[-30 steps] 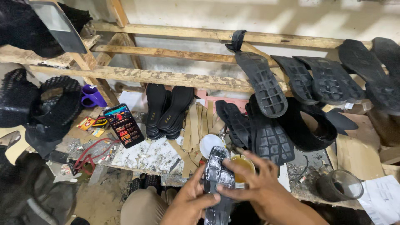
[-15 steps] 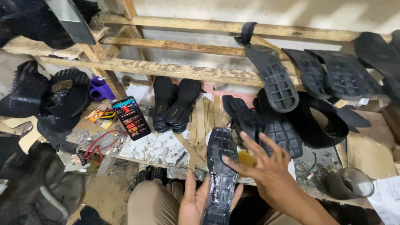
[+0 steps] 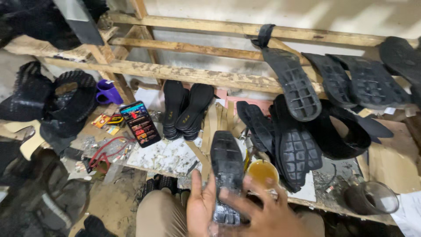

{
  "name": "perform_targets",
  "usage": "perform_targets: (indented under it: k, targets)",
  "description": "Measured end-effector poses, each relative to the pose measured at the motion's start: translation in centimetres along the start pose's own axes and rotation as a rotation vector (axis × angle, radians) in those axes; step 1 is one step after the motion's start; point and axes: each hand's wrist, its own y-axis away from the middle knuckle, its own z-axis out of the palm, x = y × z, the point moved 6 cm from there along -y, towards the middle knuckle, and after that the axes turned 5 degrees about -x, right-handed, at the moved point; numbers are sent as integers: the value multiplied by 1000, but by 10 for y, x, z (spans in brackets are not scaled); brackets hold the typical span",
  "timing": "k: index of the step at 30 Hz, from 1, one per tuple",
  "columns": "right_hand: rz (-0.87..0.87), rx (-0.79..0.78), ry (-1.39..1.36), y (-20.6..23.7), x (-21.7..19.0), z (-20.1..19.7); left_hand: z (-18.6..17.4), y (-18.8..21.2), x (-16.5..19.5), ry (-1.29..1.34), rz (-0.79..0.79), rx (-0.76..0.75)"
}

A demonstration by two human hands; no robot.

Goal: The person holds a rubber shoe sole in one hand and spreads adhesive over its bottom surface using their fingers, dipping into a cup of glue. They coat the sole, set it on the workbench with other finished soles, and pick up the next sole to repeat the gluing.

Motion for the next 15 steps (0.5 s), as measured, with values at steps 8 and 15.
perform_targets:
  k: [8, 15]
  targets:
    - [290, -277, 126, -31, 80, -2, 30, 27, -32, -14, -251, -181]
    - [-18, -69, -35, 12, 7, 32, 10, 26, -3, -204, -196, -202]
